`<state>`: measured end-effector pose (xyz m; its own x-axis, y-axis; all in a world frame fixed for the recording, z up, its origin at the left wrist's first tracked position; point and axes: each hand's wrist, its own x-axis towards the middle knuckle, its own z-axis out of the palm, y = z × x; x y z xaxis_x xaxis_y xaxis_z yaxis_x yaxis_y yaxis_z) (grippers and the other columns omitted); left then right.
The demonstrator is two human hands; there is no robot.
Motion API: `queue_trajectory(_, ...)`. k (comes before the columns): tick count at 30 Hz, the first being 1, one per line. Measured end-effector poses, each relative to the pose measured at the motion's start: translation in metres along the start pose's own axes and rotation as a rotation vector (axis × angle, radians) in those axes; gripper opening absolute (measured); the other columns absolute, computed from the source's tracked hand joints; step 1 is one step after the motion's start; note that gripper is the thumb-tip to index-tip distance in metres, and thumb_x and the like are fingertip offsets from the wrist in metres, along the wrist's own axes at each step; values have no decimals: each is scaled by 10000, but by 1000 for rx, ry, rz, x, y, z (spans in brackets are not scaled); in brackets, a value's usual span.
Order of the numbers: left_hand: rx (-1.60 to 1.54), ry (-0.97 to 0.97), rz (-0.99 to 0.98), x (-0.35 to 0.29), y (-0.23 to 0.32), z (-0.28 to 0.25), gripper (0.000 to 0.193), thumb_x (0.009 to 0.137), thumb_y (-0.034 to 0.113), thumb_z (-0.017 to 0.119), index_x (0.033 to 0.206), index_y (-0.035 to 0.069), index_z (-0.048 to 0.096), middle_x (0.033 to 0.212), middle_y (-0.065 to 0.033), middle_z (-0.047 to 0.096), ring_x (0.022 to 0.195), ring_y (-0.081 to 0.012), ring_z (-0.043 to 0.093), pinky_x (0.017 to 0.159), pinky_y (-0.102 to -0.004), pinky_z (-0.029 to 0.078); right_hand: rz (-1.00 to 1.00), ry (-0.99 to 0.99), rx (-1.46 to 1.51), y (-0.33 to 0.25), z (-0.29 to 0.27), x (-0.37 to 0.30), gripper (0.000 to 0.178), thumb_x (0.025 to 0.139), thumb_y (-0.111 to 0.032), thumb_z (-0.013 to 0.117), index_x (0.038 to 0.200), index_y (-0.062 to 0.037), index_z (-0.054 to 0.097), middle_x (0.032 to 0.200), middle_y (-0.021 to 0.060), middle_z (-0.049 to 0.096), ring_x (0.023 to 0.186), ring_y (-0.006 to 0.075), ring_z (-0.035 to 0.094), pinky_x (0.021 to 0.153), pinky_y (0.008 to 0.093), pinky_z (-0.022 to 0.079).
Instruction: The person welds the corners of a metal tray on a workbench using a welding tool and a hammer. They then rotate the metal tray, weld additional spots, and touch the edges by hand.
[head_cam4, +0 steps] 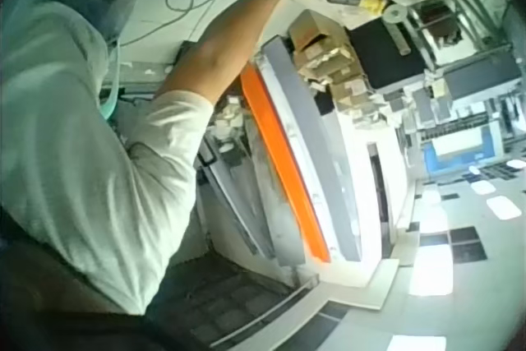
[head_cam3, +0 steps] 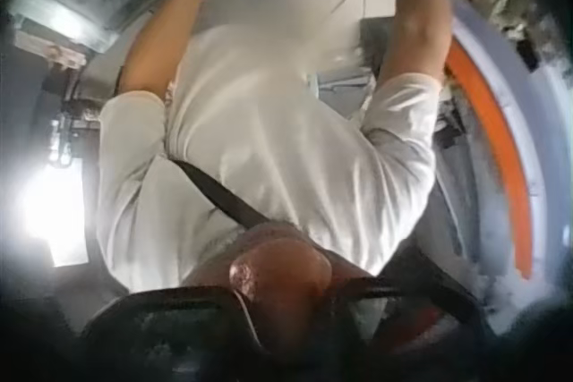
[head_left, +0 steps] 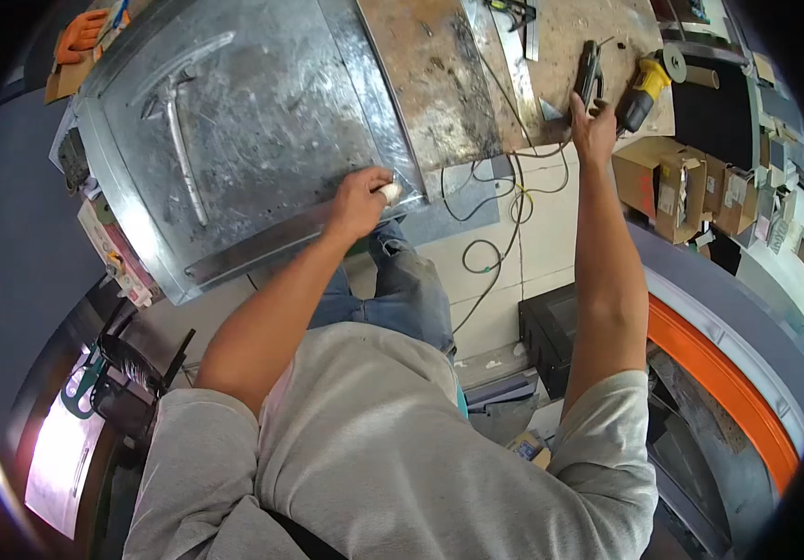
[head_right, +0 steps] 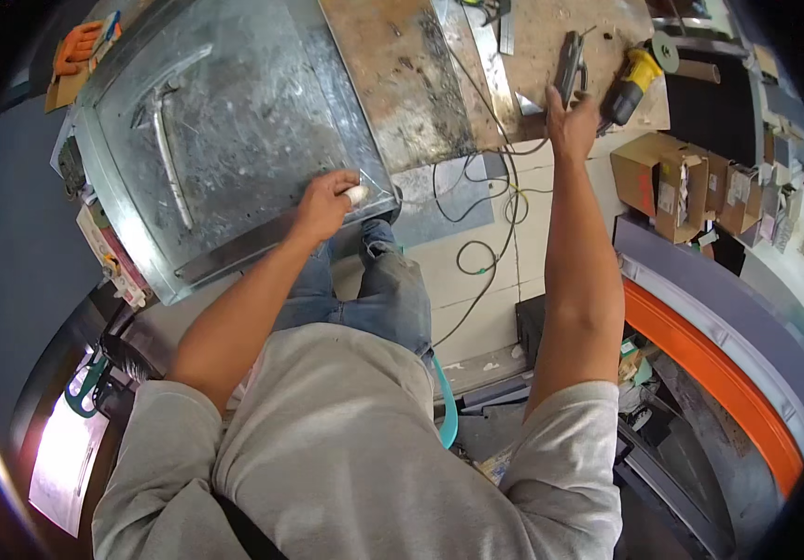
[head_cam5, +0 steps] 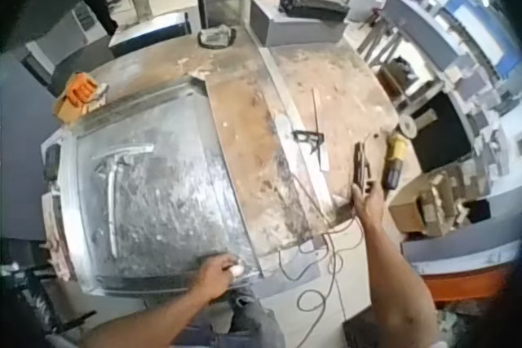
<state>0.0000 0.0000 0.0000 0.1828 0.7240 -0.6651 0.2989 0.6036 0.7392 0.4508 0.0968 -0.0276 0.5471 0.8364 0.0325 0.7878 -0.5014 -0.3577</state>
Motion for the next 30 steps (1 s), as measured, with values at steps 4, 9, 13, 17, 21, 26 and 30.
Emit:
queue_trajectory(4, -101, -43, 45, 2, 1, 32, 280, 882, -15, 673, 1161, -7, 701, 1072, -132, 764, 971, -179, 704, 835, -316, 529, -103, 88, -131, 3, -4, 21, 748, 776, -592, 790, 1113, 68, 693, 1024, 271, 718, 988, 427, 694, 883, 476, 533)
queue_trajectory(9, 31, 2, 64, -2, 5, 53, 317, 902, -62, 572, 1194, -13, 685, 1126, -90, 738, 980, -147, 667, 792, -298, 533, -81, 43, -124, 30, 2, 38, 738, 710, -542, 834, 1150, 17, 636, 1106, 288, 689, 1071, 448, 654, 934, 504, 504)
queue_trajectory(13, 39, -45, 10, -4, 18, 53, 300, 907, -27, 625, 1199, -15, 690, 1132, -92, 739, 1005, -141, 665, 882, -287, 507, 62, -46, -99, 47, 3, 55, 675, 710, -468, 827, 1158, 8, 662, 1122, 265, 706, 1100, 419, 673, 954, 475, 518)
queue_trajectory(17, 70, -145, 3, -1, 26, 57, 305, 920, 28, 688, 1223, -8, 692, 1125, -77, 736, 1013, -138, 662, 903, -292, 504, 140, -11, 473, 82, -20, 33, 351, 800, -266, 762, 984, 10, 647, 798, 108, 644, 699, 228, 637, 657, 361, 516)
queue_trajectory(21, -2, -174, 28, -1, 14, 37, 329, 917, 50, 716, 1242, 7, 694, 1115, -64, 729, 1008, -132, 656, 910, -297, 508, 252, -111, 1003, 35, -79, -56, 212, 890, -146, 692, 1010, -3, 591, 689, 49, 560, 557, 140, 525, 535, 308, 443)
queue_trajectory(26, -43, -170, 156, 4, -3, 38, 351, 886, -9, 704, 1236, 6, 706, 1035, -53, 734, 929, -118, 659, 842, -289, 532, 297, -388, 834, -4, -162, -186, 322, 902, -145, 691, 1152, 2, 553, 774, 90, 636, 671, 191, 640, 619, 309, 499)
queue_trajectory(30, -13, -218, 184, 5, -4, 39, 392, 905, 66, 745, 1289, 15, 683, 1126, -67, 725, 1009, -121, 648, 913, -284, 509, 448, -464, 1040, 7, -152, -269, 254, 886, -129, 677, 1090, -4, 590, 796, 72, 623, 662, 172, 612, 614, 304, 501)
